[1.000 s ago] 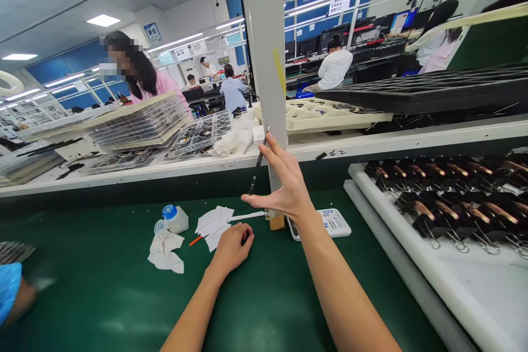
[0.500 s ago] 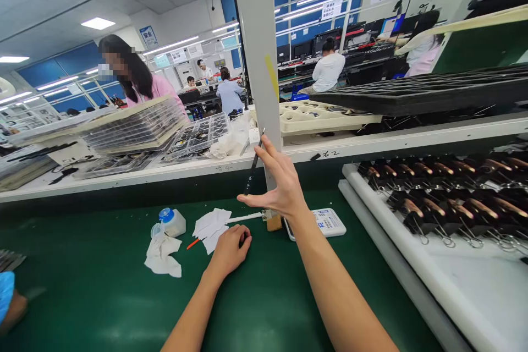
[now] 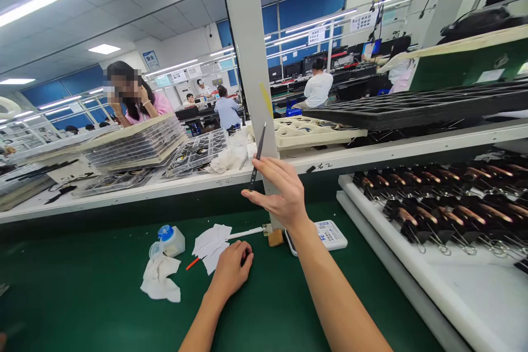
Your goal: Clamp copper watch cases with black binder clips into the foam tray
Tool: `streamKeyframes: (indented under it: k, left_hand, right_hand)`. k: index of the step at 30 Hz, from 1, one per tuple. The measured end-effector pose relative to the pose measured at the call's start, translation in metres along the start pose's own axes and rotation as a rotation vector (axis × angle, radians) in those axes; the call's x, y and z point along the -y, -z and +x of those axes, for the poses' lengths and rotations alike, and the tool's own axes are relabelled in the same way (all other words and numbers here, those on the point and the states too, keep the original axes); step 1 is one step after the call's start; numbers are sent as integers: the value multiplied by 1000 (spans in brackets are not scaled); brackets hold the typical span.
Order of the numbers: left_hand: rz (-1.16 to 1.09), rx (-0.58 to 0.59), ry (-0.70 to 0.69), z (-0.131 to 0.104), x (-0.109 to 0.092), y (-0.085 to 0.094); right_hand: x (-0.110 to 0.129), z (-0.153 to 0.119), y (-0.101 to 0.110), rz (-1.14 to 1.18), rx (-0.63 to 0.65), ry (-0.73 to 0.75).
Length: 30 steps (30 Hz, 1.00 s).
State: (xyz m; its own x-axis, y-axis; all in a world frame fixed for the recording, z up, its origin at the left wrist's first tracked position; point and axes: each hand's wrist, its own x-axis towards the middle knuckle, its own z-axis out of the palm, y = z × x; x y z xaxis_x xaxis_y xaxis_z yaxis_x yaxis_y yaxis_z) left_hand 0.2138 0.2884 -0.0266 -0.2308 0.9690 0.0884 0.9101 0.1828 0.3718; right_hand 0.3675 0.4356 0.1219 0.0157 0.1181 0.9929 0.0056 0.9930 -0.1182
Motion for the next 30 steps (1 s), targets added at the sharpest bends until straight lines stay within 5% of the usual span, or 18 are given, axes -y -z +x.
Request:
streamKeyframes:
  k: [30]
  left_hand:
    - [1,13,-8,-1,-3,2]
  right_hand:
    - [5,-4,-5,76,-158,21]
